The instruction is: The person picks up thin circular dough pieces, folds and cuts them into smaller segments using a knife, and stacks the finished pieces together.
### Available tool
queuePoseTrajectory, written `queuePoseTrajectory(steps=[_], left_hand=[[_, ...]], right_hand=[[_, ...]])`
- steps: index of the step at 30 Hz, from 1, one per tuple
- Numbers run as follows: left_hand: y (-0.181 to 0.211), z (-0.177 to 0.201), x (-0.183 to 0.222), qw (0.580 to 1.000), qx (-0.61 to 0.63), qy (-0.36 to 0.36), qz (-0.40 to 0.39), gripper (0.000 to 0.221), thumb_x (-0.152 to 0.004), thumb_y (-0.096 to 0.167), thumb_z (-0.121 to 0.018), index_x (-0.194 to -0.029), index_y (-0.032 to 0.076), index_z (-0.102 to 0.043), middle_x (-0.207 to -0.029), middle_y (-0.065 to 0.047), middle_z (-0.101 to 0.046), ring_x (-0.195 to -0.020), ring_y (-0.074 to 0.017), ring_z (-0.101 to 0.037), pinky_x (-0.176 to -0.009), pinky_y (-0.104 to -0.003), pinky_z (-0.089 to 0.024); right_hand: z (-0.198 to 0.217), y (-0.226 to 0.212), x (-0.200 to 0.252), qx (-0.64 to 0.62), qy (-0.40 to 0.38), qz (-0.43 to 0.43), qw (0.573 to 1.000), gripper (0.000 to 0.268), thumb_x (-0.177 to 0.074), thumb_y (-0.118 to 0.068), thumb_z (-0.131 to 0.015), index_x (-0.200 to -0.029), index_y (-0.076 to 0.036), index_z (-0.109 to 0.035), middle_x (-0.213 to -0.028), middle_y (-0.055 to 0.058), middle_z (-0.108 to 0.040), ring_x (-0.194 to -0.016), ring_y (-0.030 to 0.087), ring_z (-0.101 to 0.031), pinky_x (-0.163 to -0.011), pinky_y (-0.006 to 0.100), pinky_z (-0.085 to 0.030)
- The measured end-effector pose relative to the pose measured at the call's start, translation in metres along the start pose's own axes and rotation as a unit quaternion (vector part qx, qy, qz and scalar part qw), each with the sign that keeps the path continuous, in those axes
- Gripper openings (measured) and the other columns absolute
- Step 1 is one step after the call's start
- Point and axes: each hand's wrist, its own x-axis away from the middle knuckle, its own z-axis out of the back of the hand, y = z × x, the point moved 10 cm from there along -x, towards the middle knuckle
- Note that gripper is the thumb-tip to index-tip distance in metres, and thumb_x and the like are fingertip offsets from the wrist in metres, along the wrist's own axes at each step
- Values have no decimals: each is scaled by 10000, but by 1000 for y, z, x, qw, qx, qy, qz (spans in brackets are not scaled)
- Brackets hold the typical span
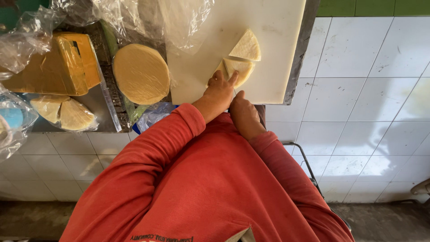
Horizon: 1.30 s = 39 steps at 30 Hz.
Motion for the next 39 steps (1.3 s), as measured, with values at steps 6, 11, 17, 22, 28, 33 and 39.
queuePoseTrajectory(steps=[6,11,17,22,28,33,39], left_hand=[[-1,-6,-4,998,39,-9,45,759,-913,161,-641,-1575,-24,-319,-1410,-347,-391,-1016,-488,-501,-821,-523,-562],[5,-11,-8,999,-5,-8,30,869,-877,186,-654,-1591,-38,-212,-1391,-385,-406,-1031,-473,-498,-793,-550,-565],[9,-10,-4,999,-5,-24,35,712,-919,168,-635,-1549,-34,-372,-1454,-348,-349,-1054,-506,-478,-796,-565,-537],[13,-9,0,997,-67,-26,-6,543,-904,174,-644,-1380,-76,-573,-1722,-124,-132,-1077,-494,-464,-772,-535,-535],[10,-14,-8,998,-46,27,33,848,-861,178,-652,-1612,-49,-331,-1493,-327,-359,-1038,-478,-474,-760,-554,-530],[8,-17,-11,998,-56,15,36,835,-895,225,-638,-1600,-60,-294,-1437,-346,-410,-1051,-477,-473,-781,-541,-518],[18,-18,-2,992,-122,-13,-7,615,-933,235,-623,-1441,-72,-462,-1702,-157,-229,-1042,-456,-473,-753,-497,-504]], right_hand=[[-1,1,-7,-20,-5,-8,1000,231,-1018,-168,-518,-1071,40,-433,-892,344,-693,-871,490,-716,-740,530,-597],[-7,2,-14,-39,-4,3,999,262,-1000,-191,-541,-1078,33,-430,-884,348,-690,-877,492,-710,-742,525,-594],[-6,9,-7,-36,19,27,999,261,-1015,-205,-535,-1079,26,-431,-852,322,-698,-843,490,-707,-705,544,-580],[-19,26,1,-31,31,12,999,284,-1045,-248,-511,-1067,22,-426,-796,311,-706,-770,481,-710,-656,548,-574],[-43,36,-15,4,11,30,999,268,-1037,-218,-465,-1074,43,-416,-864,303,-700,-783,472,-728,-671,541,-612],[-42,43,-28,-53,49,-11,997,287,-1031,-274,-486,-1067,5,-430,-869,320,-697,-813,501,-699,-703,576,-582],[-43,50,-14,-71,53,0,996,334,-1065,-343,-462,-1089,-12,-424,-855,311,-699,-790,508,-688,-687,582,-562]])
